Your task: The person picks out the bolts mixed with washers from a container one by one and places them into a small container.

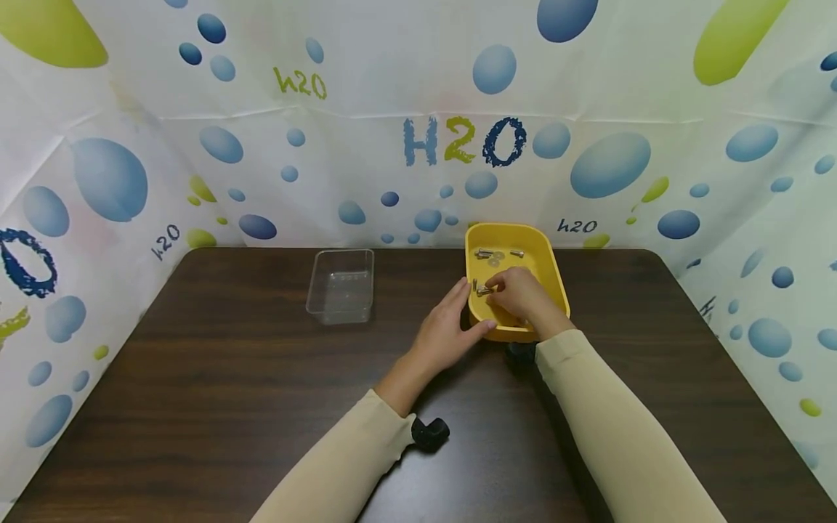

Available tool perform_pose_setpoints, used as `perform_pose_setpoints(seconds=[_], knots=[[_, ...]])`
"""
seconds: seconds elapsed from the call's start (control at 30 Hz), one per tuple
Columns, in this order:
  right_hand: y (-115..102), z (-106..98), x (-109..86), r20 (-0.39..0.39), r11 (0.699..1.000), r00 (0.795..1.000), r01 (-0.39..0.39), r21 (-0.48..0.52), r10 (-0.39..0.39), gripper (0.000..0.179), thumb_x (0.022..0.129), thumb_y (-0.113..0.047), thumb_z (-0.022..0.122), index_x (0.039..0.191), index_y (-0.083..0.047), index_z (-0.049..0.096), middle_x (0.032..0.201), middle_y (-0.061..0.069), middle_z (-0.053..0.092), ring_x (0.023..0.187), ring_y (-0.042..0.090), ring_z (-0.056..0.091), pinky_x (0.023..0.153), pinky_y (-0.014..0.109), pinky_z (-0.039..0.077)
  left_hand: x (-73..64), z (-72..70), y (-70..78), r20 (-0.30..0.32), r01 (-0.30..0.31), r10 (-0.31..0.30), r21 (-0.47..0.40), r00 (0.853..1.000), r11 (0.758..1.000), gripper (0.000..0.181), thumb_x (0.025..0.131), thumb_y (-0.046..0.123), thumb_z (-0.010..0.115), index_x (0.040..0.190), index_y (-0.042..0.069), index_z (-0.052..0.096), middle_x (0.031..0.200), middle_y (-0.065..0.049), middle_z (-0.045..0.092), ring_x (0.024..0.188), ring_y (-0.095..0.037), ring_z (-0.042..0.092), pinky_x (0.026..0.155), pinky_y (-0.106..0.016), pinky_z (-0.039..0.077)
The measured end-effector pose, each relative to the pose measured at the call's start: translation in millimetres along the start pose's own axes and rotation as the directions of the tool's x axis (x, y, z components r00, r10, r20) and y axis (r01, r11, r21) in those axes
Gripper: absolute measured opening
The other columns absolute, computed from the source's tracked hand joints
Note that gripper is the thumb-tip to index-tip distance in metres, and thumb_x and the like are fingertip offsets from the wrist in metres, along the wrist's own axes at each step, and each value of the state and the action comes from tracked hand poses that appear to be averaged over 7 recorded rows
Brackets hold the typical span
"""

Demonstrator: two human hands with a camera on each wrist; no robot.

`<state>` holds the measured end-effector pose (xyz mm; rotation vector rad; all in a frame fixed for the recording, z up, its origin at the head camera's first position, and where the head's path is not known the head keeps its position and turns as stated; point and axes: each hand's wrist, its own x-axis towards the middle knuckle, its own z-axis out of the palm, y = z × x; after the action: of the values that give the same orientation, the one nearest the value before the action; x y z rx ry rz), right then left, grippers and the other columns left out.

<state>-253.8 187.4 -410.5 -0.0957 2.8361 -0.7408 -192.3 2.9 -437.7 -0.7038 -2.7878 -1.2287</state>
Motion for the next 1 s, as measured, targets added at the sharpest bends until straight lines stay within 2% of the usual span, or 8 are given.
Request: perform_pose_setpoints(seconds=[0.2,0.37,0.53,0.7,0.83,1.0], knots=[[0.8,-0.8,4.2,0.025,1.0,1.0,-0.01,0.01,0.01,0.031,0.092,-0.02,0.069,0.121,-0.011,0.072,0.124,0.014,0.064,0.111,0.033,0.051,0.103,0.048,0.044,1.3,0.1,3.4,-0.004,0.01,-0.01,0.001,1.0,1.0,0.084,0.092,0.055,0.061,0.156,0.012,0.028,0.163,-0.003,0.024,0.146,-0.025,0.033,0.115,-0.048,0.035],[0.3,-2.5,3.9,0.04,1.0,0.999,0.008,0.011,-0.009,0.024,0.091,-0.019,0.071,0.113,-0.009,0.076,0.119,0.011,0.067,0.115,0.033,0.046,0.111,0.053,0.034,1.4,0.5,5.6,-0.005,0.017,-0.017,-0.003,1.0,1.0,0.083,0.092,0.053,0.062,0.156,0.01,0.029,0.163,-0.003,0.024,0.146,-0.025,0.032,0.116,-0.047,0.034],[0.5,-4.1,3.6,0.047,1.0,0.999,0.013,0.011,-0.014,0.021,0.092,-0.02,0.07,0.108,-0.009,0.077,0.109,0.009,0.072,0.11,0.031,0.046,0.107,0.049,0.038,2.1,-0.1,7.8,-0.003,0.02,-0.02,-0.007,1.0,1.0,0.083,0.092,0.053,0.062,0.156,0.011,0.029,0.163,-0.004,0.024,0.146,-0.025,0.032,0.116,-0.047,0.033],[1.8,-5.6,6.1,0.047,0.998,0.999,0.002,0.067,-0.005,0.02,0.094,-0.021,0.067,0.106,-0.007,0.075,0.107,0.01,0.07,0.099,0.027,0.055,0.091,0.038,0.049,6.0,-2.3,5.2,0.0,0.012,-0.012,-0.003,1.0,1.0,0.082,0.092,0.052,0.063,0.156,0.013,0.029,0.163,-0.004,0.025,0.146,-0.026,0.033,0.116,-0.047,0.034],[1.9,-7.9,7.6,0.042,0.991,0.999,0.019,0.131,-0.024,0.021,0.094,-0.019,0.067,0.106,-0.004,0.074,0.106,0.012,0.071,0.088,0.024,0.061,0.079,0.032,0.054,9.4,-3.9,2.3,0.0,0.01,-0.01,-0.009,1.0,1.0,0.081,0.092,0.049,0.064,0.156,0.013,0.029,0.163,-0.004,0.025,0.146,-0.026,0.034,0.116,-0.047,0.034],[1.5,-10.2,10.7,0.061,0.987,0.997,0.029,0.158,-0.04,0.028,0.095,-0.018,0.066,0.119,-0.003,0.07,0.113,0.013,0.071,0.094,0.023,0.063,0.089,0.035,0.055,12.9,-6.9,-2.2,0.007,0.001,-0.001,0.001,1.0,1.0,0.081,0.093,0.05,0.063,0.156,0.012,0.029,0.163,-0.003,0.025,0.146,-0.025,0.034,0.116,-0.046,0.034]])
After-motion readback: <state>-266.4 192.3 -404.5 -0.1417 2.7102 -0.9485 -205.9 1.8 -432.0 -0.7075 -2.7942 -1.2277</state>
